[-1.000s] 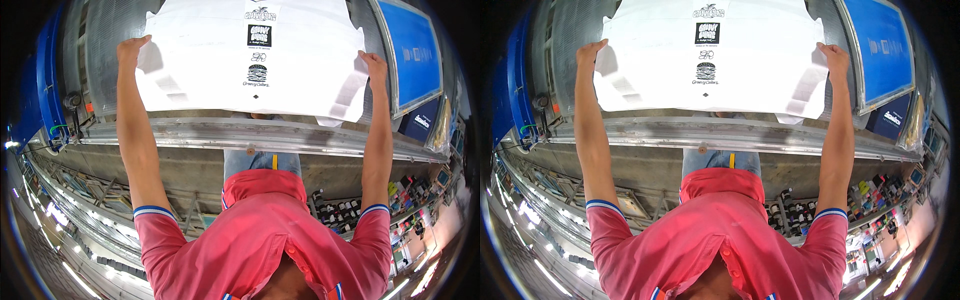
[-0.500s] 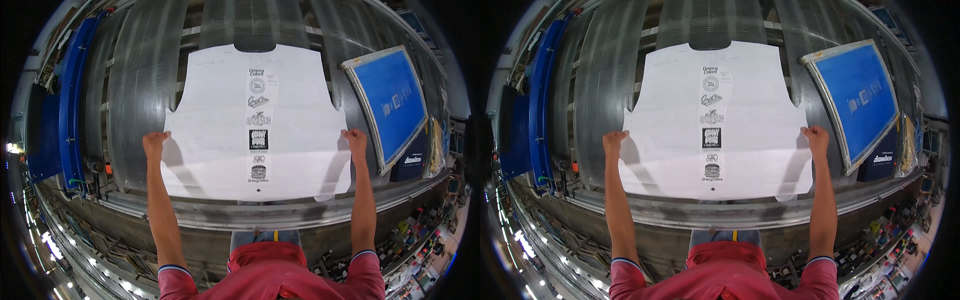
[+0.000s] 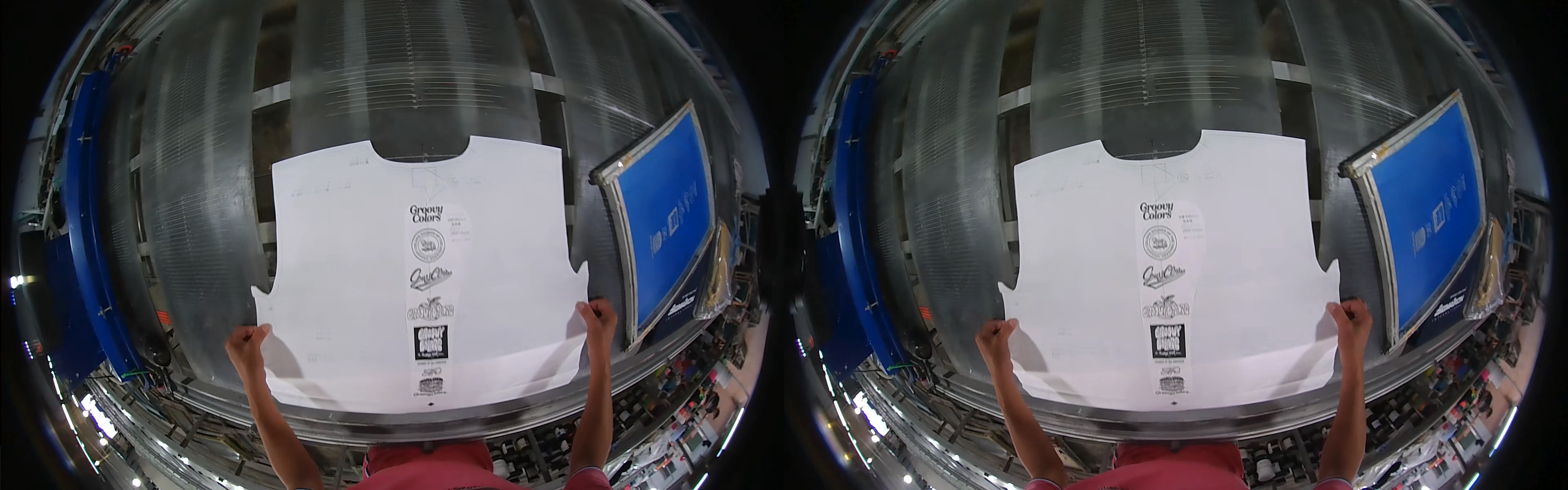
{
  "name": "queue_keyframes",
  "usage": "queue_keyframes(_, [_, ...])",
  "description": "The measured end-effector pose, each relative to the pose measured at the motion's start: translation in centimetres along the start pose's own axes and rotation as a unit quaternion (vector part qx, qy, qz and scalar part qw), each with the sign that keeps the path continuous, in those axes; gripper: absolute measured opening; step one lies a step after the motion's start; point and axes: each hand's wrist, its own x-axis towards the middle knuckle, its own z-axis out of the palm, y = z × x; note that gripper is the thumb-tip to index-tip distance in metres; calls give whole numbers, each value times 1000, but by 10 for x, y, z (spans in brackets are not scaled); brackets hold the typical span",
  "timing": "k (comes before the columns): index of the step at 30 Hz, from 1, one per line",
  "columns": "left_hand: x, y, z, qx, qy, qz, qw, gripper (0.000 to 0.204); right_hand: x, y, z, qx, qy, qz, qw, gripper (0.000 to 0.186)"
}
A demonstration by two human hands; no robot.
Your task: The person aligns a white t-shirt on a printing press platen and positions a blue screen frame over it. They repeatedly lift and lower the frame to check alignment and then use a screwdriver to tighten the frame's locking mechanism.
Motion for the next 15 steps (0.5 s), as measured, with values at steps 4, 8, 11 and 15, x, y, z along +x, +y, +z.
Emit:
queue_keyframes(4, [2, 8, 0, 14, 5, -19, 1000, 24, 1, 2, -2, 0, -3, 40, 999, 26])
queue_keyframes(8, [6, 11, 1, -24, 2, -45, 999, 22, 4, -3, -3, 16, -12, 62, 998, 28])
queue_keyframes(11, [7, 7, -1, -17, 0, -47, 999, 23, 5, -3, -2, 19, -15, 67, 997, 29])
queue_keyframes(15, [4, 8, -2, 17, 1, -28, 999, 27, 1, -12, 0, 13, -13, 62, 998, 31])
